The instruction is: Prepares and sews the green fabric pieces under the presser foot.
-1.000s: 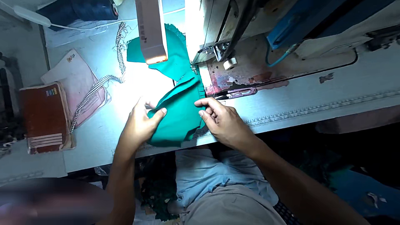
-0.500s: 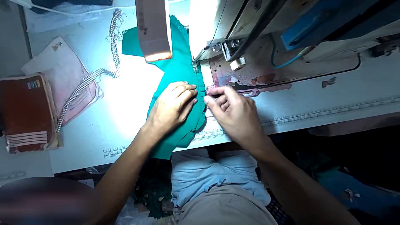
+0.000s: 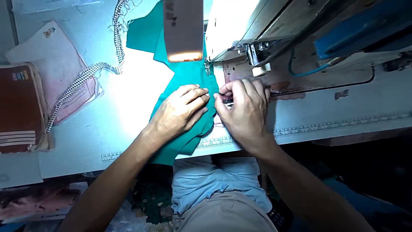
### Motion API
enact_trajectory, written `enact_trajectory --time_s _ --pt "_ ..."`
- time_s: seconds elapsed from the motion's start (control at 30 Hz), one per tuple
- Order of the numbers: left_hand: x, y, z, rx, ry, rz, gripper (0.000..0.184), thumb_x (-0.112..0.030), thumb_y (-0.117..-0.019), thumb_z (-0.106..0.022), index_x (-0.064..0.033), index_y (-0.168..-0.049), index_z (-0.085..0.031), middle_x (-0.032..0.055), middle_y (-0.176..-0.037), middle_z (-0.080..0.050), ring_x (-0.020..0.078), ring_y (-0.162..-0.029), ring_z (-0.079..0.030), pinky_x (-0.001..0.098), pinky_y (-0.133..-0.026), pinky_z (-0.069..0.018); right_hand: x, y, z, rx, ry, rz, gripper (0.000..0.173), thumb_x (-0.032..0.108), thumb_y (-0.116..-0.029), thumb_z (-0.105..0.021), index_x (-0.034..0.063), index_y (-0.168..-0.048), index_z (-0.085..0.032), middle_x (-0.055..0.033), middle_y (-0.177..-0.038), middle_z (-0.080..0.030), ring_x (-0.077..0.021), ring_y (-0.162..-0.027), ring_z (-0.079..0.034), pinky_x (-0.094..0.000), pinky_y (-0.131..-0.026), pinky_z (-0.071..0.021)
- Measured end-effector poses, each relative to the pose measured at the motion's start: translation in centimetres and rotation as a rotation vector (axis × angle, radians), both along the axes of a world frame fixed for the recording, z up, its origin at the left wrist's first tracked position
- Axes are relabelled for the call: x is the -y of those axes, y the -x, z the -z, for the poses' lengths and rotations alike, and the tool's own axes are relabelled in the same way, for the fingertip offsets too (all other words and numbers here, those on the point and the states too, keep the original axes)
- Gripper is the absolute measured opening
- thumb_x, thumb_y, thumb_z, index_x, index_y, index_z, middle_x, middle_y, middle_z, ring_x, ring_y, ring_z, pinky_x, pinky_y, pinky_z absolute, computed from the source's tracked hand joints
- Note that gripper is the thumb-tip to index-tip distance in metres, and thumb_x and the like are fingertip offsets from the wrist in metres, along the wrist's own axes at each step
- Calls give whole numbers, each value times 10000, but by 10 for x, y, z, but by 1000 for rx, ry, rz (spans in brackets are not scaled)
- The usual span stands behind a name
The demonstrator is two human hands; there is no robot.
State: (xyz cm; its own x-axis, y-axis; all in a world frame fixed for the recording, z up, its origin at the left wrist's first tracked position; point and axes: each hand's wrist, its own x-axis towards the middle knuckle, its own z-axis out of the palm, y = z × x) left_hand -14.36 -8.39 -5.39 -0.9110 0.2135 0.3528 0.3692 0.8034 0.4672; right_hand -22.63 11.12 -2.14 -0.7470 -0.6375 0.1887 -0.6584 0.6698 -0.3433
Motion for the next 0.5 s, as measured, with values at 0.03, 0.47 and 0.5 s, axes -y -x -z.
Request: enact_trajectory --time_s 0.03,0.47,0.5 --pt "2 -1 -1 6 3 12 339 -266 -1057 -543 -58 -1265 -712 112 -1349 -674 289 -1354 -560 392 -1163 -419 -2 -2 1 -48 -3 -59 202 244 -1008 -603 104 -1097 -717 -91 -1144 -677 -334 -1089 -594 -533 -875 -436" --pt "11 3 -2 60 74 22 359 -258 -1062 -518 -79 -1320 -692 84 -1398 -651 274 -1387 -532 386 -1178 -400 -7 -1 8 -183 -129 -259 263 217 -1028 -513 103 -1120 -732 -46 -1343 -670 -315 -1211 -584 -553 -996 -367" --pt "13 5 -1 46 70 21 360 -263 -1065 -514 -79 -1316 -694 82 -1391 -656 273 -1383 -536 386 -1174 -404 -6 1 8 -185 -135 -264 269 219 -1026 -508 106 -1128 -729 -48 -1346 -668 -313 -1205 -583 -547 -989 -363"
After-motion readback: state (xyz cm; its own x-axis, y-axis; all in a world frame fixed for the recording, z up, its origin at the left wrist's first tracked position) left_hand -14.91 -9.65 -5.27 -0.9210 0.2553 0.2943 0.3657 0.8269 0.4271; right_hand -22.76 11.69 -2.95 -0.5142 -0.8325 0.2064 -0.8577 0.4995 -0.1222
